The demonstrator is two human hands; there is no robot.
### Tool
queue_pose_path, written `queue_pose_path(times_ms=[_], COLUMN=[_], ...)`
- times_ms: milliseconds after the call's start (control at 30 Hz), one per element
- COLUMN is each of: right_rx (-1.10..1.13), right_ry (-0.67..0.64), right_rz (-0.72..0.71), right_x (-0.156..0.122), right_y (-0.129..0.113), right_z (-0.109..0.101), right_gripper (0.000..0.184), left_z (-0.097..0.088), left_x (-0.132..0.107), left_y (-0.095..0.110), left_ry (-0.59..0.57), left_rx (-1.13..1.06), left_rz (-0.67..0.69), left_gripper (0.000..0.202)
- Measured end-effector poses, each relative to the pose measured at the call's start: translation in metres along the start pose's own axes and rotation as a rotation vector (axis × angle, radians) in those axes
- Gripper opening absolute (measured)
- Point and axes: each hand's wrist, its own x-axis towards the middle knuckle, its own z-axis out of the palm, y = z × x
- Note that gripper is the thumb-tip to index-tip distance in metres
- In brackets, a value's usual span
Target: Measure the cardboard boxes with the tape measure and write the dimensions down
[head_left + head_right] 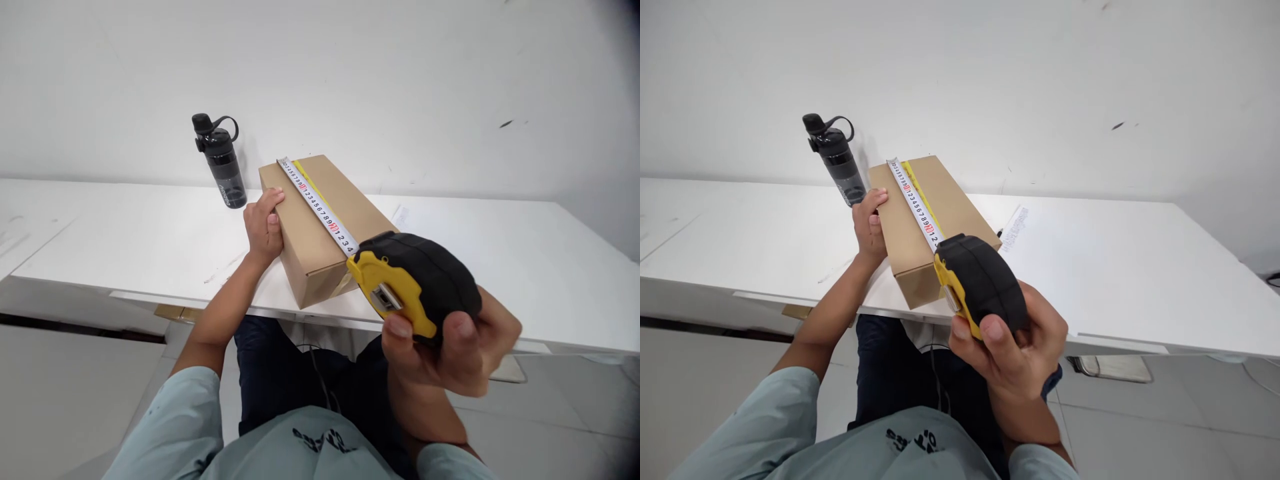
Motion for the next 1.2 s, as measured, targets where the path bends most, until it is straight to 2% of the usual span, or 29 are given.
queue_pose_path(times_ms=[100,267,367,533,733,967,1200], right_rx=[-0.033,-0.092,-0.121,-0.100,-0.092,-0.067,-0.085], right_ry=[0.160,0.236,0.279,0.224,0.214,0.228,0.240], right_rz=[-0.132,-0.179,-0.216,-0.182,-0.176,-0.187,-0.164], right_x=[0.000,-0.002,-0.005,-0.006,0.011,0.038,0.044], right_y=[0.007,0.016,0.018,0.014,0.010,0.008,0.005], right_z=[0.004,0.005,0.001,0.000,0.018,0.037,0.055], right_gripper=[0.081,0.071,0.071,0.076,0.072,0.066,0.061], left_z=[0.001,0.003,0.003,0.002,0.000,-0.001,-0.003], left_x=[0.000,0.000,-0.001,-0.001,-0.001,-0.003,-0.001], left_y=[-0.001,-0.001,0.000,-0.001,0.000,0.000,-0.001], left_ry=[-0.009,0.009,-0.006,-0.053,-0.031,-0.053,-0.036], left_rx=[0.009,-0.049,-0.060,-0.004,-0.043,-0.001,0.000], left_rz=[0.003,0.009,-0.032,-0.117,-0.062,-0.097,-0.026], left_gripper=[0.055,0.049,0.054,0.068,0.058,0.066,0.057])
